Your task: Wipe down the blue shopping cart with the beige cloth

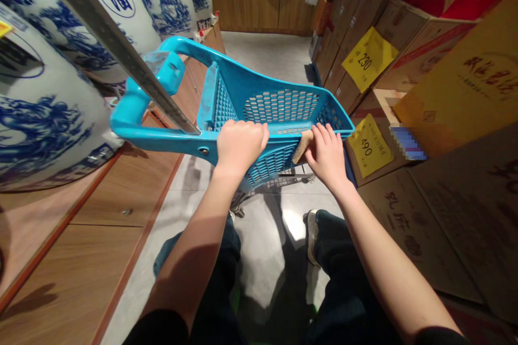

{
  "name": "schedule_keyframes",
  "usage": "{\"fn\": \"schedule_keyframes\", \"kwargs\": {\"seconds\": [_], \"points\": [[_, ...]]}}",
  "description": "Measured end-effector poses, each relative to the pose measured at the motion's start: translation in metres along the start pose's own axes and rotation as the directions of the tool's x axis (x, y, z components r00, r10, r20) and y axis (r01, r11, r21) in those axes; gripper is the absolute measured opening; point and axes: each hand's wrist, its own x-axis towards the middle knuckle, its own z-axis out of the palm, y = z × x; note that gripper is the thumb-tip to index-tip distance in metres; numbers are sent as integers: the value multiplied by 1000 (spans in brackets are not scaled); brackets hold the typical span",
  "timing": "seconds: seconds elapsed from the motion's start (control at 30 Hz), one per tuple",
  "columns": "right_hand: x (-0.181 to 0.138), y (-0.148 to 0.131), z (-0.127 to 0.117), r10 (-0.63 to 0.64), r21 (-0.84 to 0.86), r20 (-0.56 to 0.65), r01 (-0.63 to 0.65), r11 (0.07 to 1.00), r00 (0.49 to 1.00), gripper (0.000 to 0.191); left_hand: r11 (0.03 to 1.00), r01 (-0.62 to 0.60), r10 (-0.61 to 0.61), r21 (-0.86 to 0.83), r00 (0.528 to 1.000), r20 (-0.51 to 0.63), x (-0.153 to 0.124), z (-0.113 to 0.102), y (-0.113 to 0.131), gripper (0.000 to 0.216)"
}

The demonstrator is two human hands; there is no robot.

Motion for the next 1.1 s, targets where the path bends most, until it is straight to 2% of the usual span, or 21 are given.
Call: {"fn": "schedule_keyframes", "kwargs": {"seconds": [0.17, 0.27, 0.4, 0.5, 0.67, 0.77, 0.97, 1.1], "points": [[-13, -30, 6, -120, -7, 16, 120, 993, 993, 68, 1000, -5, 6, 30, 1000, -10, 0, -1, 0, 54], [-11, -29, 0, -166, -6, 63, 167, 986, 984, 67, 999, -9, 10, 41, 1000, -13, -1, -1, 0, 55], [1, -6, -5, -41, -24, 60, 43, 999, 997, 61, 999, -18, 19, 37, 1000, -24, 0, 1, -1, 54], [3, -1, 0, 16, -50, 41, -14, 999, 999, 61, 999, -30, 32, 45, 998, -50, 0, 3, -2, 54], [-8, -26, 4, -82, -5, 43, 83, 997, 996, 68, 999, -15, 16, 29, 1000, -23, 0, 0, 0, 52], [-8, -26, -2, -130, 23, 76, 128, 991, 989, 67, 999, 15, -16, 29, 999, 42, 0, -4, 2, 53], [5, 6, -5, 63, 13, 43, -63, 998, 997, 62, 1000, 22, -22, 5, 999, 42, 0, -4, 2, 52], [-3, -10, 1, 18, 29, 19, -18, 999, 1000, 67, 1000, -5, 4, 23, 1000, 23, 0, -2, 1, 55]]}}
